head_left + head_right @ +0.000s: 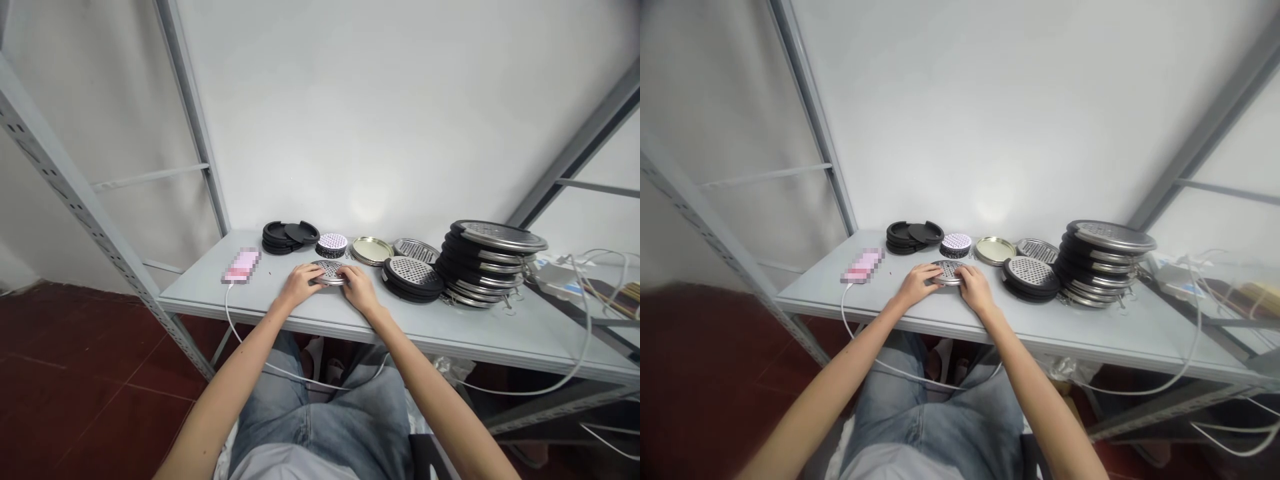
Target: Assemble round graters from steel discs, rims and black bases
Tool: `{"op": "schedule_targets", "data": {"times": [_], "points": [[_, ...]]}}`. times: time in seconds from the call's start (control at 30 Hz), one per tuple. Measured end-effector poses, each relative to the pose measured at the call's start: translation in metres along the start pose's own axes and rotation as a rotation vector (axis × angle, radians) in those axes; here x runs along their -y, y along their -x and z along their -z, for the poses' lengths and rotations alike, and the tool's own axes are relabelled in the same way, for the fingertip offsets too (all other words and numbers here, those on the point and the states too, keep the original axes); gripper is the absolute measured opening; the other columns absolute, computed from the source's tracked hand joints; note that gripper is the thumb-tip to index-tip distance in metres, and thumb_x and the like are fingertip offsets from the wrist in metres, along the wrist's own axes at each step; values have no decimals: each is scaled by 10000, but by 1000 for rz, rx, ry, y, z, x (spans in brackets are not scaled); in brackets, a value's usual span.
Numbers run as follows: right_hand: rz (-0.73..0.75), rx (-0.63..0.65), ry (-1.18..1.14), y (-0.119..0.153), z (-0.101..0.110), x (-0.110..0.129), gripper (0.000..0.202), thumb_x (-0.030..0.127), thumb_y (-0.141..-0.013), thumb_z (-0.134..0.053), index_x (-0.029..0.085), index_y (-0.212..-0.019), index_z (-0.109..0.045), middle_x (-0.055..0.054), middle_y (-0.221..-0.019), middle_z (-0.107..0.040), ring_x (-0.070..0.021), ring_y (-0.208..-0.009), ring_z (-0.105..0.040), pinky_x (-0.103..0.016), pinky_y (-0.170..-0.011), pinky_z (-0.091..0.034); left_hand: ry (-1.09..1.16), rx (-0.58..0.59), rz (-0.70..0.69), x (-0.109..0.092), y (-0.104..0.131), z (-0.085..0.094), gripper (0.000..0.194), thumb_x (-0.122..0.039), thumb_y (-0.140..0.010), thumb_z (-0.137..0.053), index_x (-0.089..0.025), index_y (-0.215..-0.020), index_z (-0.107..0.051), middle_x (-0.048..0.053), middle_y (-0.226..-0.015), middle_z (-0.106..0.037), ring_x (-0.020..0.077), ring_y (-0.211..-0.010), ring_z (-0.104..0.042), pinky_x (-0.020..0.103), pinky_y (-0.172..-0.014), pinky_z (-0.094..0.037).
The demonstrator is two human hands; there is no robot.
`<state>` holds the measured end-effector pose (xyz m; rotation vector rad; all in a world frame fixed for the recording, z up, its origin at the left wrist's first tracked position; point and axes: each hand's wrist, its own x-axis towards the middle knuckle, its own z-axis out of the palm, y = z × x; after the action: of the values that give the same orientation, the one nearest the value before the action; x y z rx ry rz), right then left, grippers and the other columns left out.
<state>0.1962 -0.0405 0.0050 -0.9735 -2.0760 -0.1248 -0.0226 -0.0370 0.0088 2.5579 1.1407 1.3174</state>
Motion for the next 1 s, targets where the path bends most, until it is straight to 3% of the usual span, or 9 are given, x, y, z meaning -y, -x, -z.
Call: {"op": "schedule_targets", "data": {"times": [0.23, 0.37, 0.47, 0.63, 0.8, 1.0], "points": [[81, 11, 49, 1, -1, -1, 310, 133, -857, -533, 212, -1130, -656, -112, -1129, -684, -292, -1069, -604, -466, -935, -499, -19, -5, 29, -2, -1, 1, 363, -210, -757, -801, -211, -1109, -713, 82, -1141, -720, 254, -1069, -648, 441, -955, -505], [-7, -68, -98, 3, -4, -10, 304, 138, -866, -505, 206, -1121, -655, -111, -1140, -680, -263, -1058, -626, -443, -937, -516, -28, -30, 48, -3, -1, 0, 422, -256, -778, -784, -175, -1178, -673, 107, -1202, -690, 264, -1139, -617, 443, -1012, -485], [-76, -85, -166, 3, -6, -14, 326, 112, -839, -497, 195, -1119, -643, -115, -1126, -677, -257, -1050, -631, -439, -932, -527, -58, 4, 53, -1, 0, -1, 424, -189, -836, -711, -171, -1252, -631, 115, -1288, -648, 256, -1225, -575, 438, -1064, -451], [-1, -54, -8, 0, -2, -5, 341, 117, -837, -539, 189, -1148, -659, -132, -1207, -655, -300, -1174, -562, -496, -1023, -461, -138, 73, 78, 0, 0, -2, 397, -178, -849, -698, -199, -1242, -649, 100, -1256, -674, 262, -1177, -608, 445, -1011, -478], [34, -12, 2, 0, 1, -4, 302, 165, -875, -574, 230, -1144, -694, -94, -1140, -706, -289, -1091, -606, -480, -959, -494, -169, 74, 63, -3, 0, -2, 366, -243, -849, -713, -183, -1208, -673, 121, -1217, -690, 273, -1124, -632, 447, -979, -493], [22, -84, -117, 2, -2, -14, 292, 179, -903, -540, 217, -1146, -700, -93, -1126, -719, -270, -1072, -632, -465, -947, -522, -126, 9, 2, -4, -1, -2, 370, -299, -864, -700, -185, -1214, -658, 110, -1243, -676, 258, -1172, -605, 435, -1011, -469]]}}
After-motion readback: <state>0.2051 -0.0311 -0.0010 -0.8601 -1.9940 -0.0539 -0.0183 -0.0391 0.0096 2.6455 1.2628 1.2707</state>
